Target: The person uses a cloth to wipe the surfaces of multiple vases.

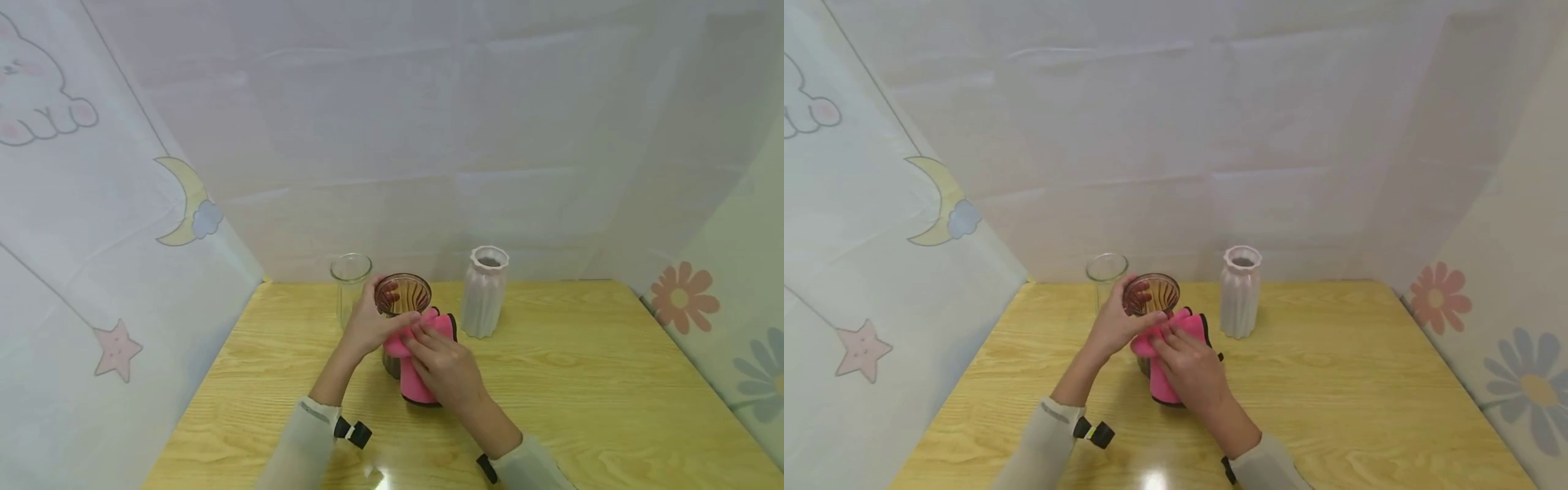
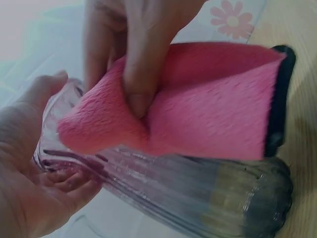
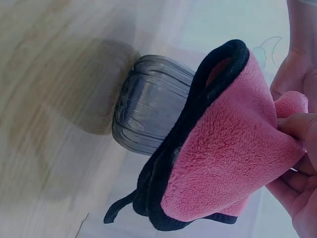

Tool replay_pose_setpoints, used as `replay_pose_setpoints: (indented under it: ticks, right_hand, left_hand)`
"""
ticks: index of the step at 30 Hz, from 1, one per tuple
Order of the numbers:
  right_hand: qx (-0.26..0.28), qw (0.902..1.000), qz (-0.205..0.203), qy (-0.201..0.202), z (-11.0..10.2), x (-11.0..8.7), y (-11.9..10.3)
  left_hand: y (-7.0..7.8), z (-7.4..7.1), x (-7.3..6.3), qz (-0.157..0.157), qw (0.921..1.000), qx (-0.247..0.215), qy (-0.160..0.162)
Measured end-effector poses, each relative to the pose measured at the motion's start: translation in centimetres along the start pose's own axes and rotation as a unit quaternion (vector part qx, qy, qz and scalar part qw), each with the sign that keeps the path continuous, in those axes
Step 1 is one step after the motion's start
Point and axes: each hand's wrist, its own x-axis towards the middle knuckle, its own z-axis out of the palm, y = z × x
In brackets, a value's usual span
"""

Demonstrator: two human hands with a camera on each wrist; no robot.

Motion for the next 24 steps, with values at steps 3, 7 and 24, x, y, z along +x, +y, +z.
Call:
replay_pose_setpoints:
  ticks: [3, 7, 24]
  right_hand:
    - [-0.018, 0.9996, 0.008, -0.019, 0.2, -0.4, -0.4]
    - [-0.033, 0.9982, 0.02, -0.046, 0.4, -0.9, -0.9]
    - [-0.024, 0.9864, 0.06, -0.151, 1.0, -2.6, -2.3]
  left_hand:
    - [-0.2, -0.4, 0.3, 0.009, 0.9998, 0.006, -0.015]
    - [-0.5, -1.0, 0.8, 0.015, 0.9991, 0.004, -0.038]
    - [-1.8, -2.9, 2.8, 0.044, 0.9856, -0.043, -0.157]
